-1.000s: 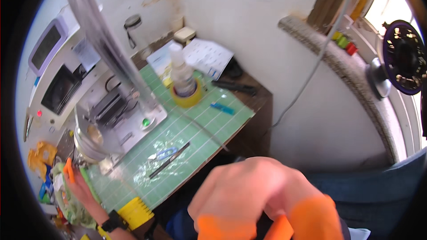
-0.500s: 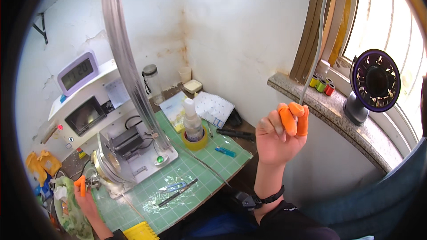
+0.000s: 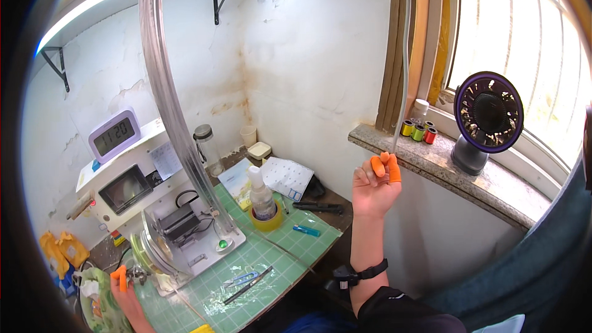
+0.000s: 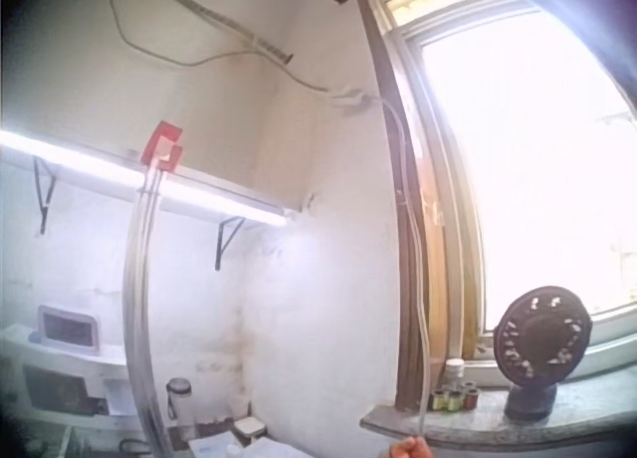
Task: Assembling small electronic or mechanical components using adhesive and automated tools at a workbench.
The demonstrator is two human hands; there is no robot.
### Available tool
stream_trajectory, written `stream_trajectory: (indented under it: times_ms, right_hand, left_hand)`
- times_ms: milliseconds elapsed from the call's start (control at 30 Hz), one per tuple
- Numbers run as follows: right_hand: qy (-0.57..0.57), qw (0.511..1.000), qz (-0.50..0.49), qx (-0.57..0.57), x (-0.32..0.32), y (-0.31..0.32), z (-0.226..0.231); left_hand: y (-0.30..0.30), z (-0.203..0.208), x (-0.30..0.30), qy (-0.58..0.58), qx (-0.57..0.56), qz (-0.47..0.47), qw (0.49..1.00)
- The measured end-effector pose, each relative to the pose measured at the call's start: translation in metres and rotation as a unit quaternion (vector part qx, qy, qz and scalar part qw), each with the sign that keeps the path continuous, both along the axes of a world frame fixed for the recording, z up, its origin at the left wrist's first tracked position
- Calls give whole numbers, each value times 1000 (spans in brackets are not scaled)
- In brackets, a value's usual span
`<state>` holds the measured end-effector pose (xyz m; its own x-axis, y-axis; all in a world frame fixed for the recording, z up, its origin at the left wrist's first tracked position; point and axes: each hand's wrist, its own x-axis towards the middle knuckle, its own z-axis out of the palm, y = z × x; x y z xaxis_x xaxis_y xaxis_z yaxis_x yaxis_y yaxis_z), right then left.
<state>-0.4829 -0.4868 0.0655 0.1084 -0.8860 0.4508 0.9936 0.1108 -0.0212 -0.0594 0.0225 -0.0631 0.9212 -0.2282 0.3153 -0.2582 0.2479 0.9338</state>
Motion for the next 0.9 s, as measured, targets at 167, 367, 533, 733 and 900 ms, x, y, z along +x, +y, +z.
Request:
stream_trajectory:
  times_ms: [167,367,533,733,900]
  right_hand:
    - [7,1000,-1,-12,0,-2,-2]
    - [2,1000,5,-11,1,-5,-4]
    - [7,1000,2,-18,3,-9,-6]
    - [15,1000,-8,-11,-1,-7,-4]
    - [19,1000,-2,-23,3,-11,-5]
  left_hand:
    - [-5,1,0,4,-5,6,1000]
    - [-3,4,-7,0,-10,7,1000]
    - [-5,1,-9,-5,-13,-4,1000]
    - [-5,-2,-6,-16,-16,-26,999]
    - [-8,-1,-9,7,-41,-9,999]
